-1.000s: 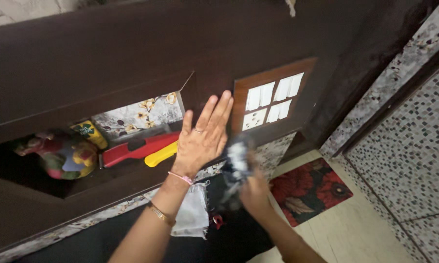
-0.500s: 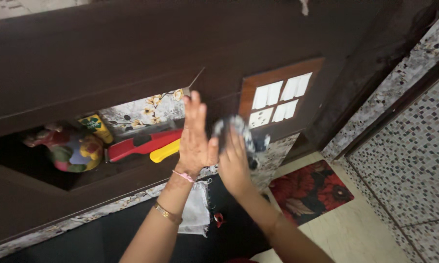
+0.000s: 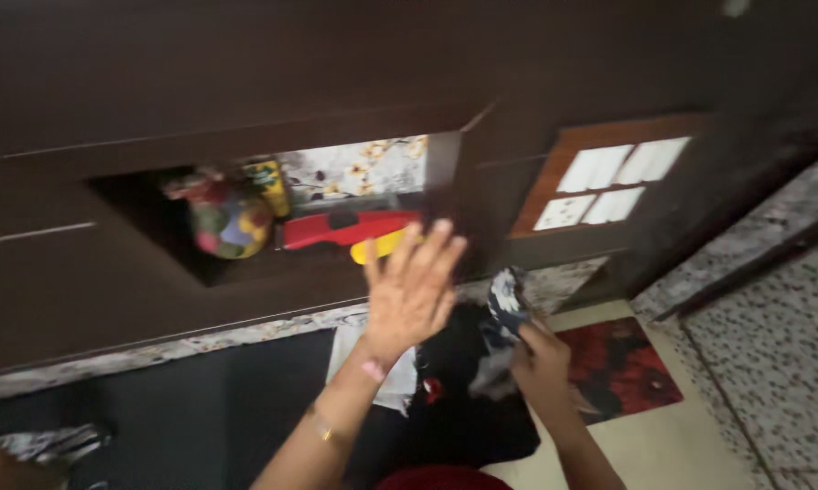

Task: The person wipes a dark brown wooden shelf unit with a cloth, moving decorative items like a fake rose, a heart-shaped ornament, a wooden vase, and a framed picture to clean underneath and around them.

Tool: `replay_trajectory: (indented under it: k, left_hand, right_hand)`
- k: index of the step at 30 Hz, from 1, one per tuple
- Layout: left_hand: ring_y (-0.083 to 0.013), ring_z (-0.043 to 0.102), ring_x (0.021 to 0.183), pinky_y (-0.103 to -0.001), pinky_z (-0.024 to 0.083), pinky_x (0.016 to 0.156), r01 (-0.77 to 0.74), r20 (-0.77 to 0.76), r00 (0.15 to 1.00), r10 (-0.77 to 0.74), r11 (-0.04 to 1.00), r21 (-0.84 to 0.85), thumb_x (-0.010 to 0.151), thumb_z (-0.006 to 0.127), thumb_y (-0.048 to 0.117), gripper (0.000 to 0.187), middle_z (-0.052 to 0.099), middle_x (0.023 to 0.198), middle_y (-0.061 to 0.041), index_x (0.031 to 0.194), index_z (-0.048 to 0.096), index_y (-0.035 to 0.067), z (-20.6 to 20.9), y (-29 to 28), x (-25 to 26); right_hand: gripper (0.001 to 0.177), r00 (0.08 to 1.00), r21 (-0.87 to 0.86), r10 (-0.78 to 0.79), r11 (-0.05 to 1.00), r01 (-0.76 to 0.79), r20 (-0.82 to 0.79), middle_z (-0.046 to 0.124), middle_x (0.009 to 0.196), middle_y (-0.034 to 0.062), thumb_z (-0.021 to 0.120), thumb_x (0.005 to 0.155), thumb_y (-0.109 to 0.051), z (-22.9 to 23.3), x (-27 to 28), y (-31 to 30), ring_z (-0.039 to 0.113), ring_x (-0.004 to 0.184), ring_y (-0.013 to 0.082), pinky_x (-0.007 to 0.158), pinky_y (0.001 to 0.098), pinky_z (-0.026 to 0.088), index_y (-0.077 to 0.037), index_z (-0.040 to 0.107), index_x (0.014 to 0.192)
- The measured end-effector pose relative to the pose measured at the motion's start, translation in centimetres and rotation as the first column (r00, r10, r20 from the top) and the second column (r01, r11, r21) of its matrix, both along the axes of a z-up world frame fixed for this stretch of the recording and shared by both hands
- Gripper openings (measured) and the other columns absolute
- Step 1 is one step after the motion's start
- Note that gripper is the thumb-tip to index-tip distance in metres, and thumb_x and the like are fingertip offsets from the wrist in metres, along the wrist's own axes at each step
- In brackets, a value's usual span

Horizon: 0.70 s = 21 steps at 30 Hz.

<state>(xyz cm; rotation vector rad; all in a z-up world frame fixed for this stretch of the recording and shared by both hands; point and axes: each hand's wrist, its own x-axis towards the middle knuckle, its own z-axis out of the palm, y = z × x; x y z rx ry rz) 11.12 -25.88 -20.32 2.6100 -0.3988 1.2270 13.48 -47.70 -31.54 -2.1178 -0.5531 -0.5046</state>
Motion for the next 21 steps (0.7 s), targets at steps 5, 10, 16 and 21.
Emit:
replay_trajectory:
  k: [5, 10, 16, 21]
  left_hand:
    - [-0.0367, 0.028, 0.132, -0.05, 0.019, 0.113, -0.165, -0.135, 0.98, 0.148, 0.979, -0.119, 0.08, 0.065, 0.035, 0.078, 0.034, 0.14, -0.02, 0.138, 0.032, -0.003, 3.7, 6.8, -2.6]
    - [-0.036, 0.038, 0.119, -0.042, 0.031, 0.099, -0.264, -0.451, 0.869, 0.202, 0.961, -0.08, 0.07, 0.071, 0.042, 0.082, 0.045, 0.125, -0.02, 0.131, 0.036, -0.001, 4.9, 10.6, -3.8]
    - [-0.0316, 0.049, 0.111, -0.038, 0.041, 0.095, -0.166, -0.262, 0.953, 0.154, 0.986, -0.023, 0.077, 0.064, 0.013, 0.054, 0.054, 0.12, -0.014, 0.126, 0.045, 0.003, 4.0, 12.4, -3.5]
    - [-0.0294, 0.052, 0.101, -0.04, 0.041, 0.09, -0.113, -0.093, 0.991, 0.098, 0.978, -0.175, 0.073, 0.075, 0.016, 0.063, 0.057, 0.107, -0.012, 0.128, 0.047, 0.003, 6.1, 11.9, -7.4]
  right_hand:
    - [0.03, 0.999, 0.098, 0.053, 0.994, -0.051, -0.013, 0.064, 0.084, 0.0162, 0.048, 0.069, 0.007, 4.3, -3.0, 2.8, 0.065, 0.067, 0.0255, 0.059, 0.0269, 0.048, -0.001, 0.064, 0.093]
    - [0.028, 0.955, 0.158, 0.259, 0.947, -0.281, 0.143, 0.064, 0.103, 0.0202, 0.046, 0.075, 0.01, 7.9, -5.1, 7.0, 0.066, 0.089, 0.0212, 0.075, 0.0245, 0.048, 0.005, 0.059, 0.1]
    - [0.025, 0.943, 0.14, 0.237, 0.952, -0.274, 0.234, 0.063, 0.101, 0.0191, 0.048, 0.077, 0.009, 7.4, -5.3, 10.9, 0.065, 0.093, 0.0242, 0.082, 0.0277, 0.047, 0.005, 0.06, 0.099]
    - [0.031, 0.961, 0.196, 0.21, 0.95, -0.244, 0.18, 0.062, 0.098, 0.0177, 0.045, 0.075, 0.01, 6.0, -3.8, 13.9, 0.063, 0.089, 0.023, 0.08, 0.0277, 0.047, 0.005, 0.057, 0.103]
